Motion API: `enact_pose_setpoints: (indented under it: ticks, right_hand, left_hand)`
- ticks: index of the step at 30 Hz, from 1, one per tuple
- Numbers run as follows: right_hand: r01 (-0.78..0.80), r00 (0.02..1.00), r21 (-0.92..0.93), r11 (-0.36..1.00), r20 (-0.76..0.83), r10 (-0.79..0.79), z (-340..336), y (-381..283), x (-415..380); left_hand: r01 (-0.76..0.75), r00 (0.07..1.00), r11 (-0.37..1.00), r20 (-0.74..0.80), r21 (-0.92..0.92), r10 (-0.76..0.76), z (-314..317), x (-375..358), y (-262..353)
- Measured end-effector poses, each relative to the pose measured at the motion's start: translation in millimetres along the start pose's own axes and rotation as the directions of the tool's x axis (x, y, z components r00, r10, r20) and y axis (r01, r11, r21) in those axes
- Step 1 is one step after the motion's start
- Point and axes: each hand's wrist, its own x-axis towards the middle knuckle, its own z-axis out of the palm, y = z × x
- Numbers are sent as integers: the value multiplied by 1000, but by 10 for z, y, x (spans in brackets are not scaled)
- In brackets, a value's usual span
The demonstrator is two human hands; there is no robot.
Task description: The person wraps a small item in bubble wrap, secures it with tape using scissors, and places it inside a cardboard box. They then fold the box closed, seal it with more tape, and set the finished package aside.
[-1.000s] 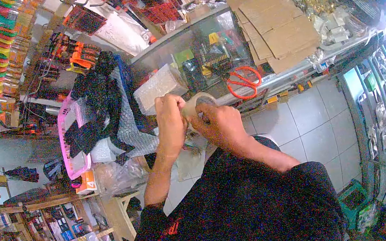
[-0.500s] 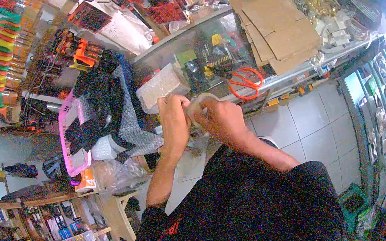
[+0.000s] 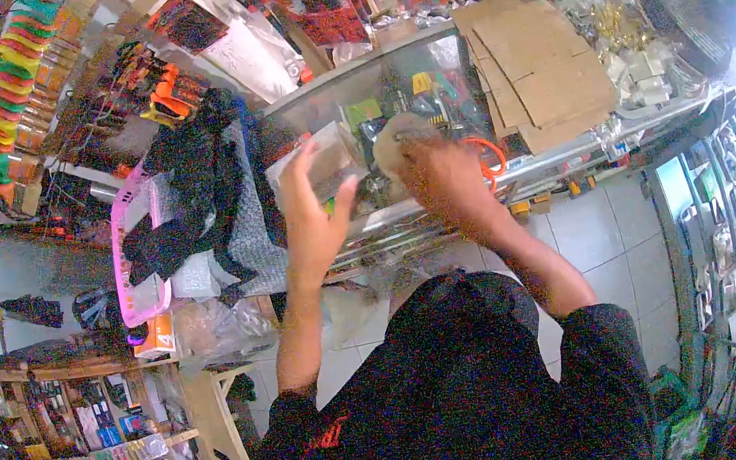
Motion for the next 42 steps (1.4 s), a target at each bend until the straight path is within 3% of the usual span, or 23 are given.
enact_pose_setpoints:
  ticks: [2, 6, 10, 11, 14, 18, 24, 25, 27, 30, 33, 34, 36, 37, 38, 40, 41, 42]
  right_hand:
    - [-10, 999, -59, 998, 40, 12, -22, 139, 118]
    - [226, 974, -241, 944, 31, -225, -12, 520, 401]
    - [125, 990, -359, 925, -12, -138, 89, 720, 591]
    - [126, 989, -394, 911, -25, -147, 219, 909, 617]
    - [131, 991, -347, 929, 37, -126, 225, 906, 635]
    - [106, 990, -438, 893, 128, -55, 476, 1120, 570]
    - [-7, 992, -302, 953, 121, 46, 122, 482, 607]
    - [47, 997, -226, 973, 75, -30, 50, 378, 620]
    - [160, 987, -73, 985, -23, -162, -34, 215, 622]
    - [122, 992, 122, 985, 23, -126, -10, 18, 645]
    - [-77, 968, 325, 943, 249, -7, 139, -148, 674]
    - [-166, 938, 391, 905, 345, 23, 185, -222, 694]
    - [-184, 927, 599, 779, 370, -66, 311, -534, 717]
    - [-194, 921, 688, 699, 373, -112, 389, -705, 738]
    - [-212, 914, 765, 608, 376, -154, 459, -810, 760]
    - [-64, 923, 724, 686, 304, -234, 624, -963, 975]
    - [14, 923, 698, 716, 266, -277, 708, -1058, 1115]
    - [-6, 909, 709, 705, 298, -292, 745, -1211, 1244]
  left_hand:
    - [-23, 999, 998, 27, 63, 21, -108, 49, -223]
    - [-88, 962, 933, 274, 349, -12, -180, 92, -665]
    - [-86, 892, 840, 417, 536, -175, 24, 77, -1145]
    - [-55, 860, 844, 455, 533, -232, 85, 72, -1191]
    - [-146, 906, 813, 407, 564, -120, 98, 15, -1212]
    - [-202, 907, 783, 414, 589, -77, 124, -11, -1274]
    - [-114, 878, 869, 459, 481, -138, 79, 138, -1321]
    - [-72, 874, 862, 449, 501, -188, 23, 167, -1242]
    - [16, 929, 905, 328, 426, -171, 25, 140, -1238]
    - [168, 954, 952, 201, 255, -222, -70, 141, -1133]
    - [298, 951, 954, 95, -14, -295, -101, 79, -1158]
    - [402, 915, 890, 137, -215, -381, -249, 113, -1042]
    - [550, 827, 614, 264, -567, -497, -519, 166, -806]
    - [493, 863, 791, 92, -363, -496, -476, 126, -932]
    - [527, 832, 647, 181, -550, -524, -465, 55, -1060]
    - [544, 778, 251, 370, -801, -507, -955, 187, -871]
    - [573, 735, 212, 383, -791, -560, -1121, 227, -867]
    - [532, 746, 153, 375, -833, -550, -1263, 262, -890]
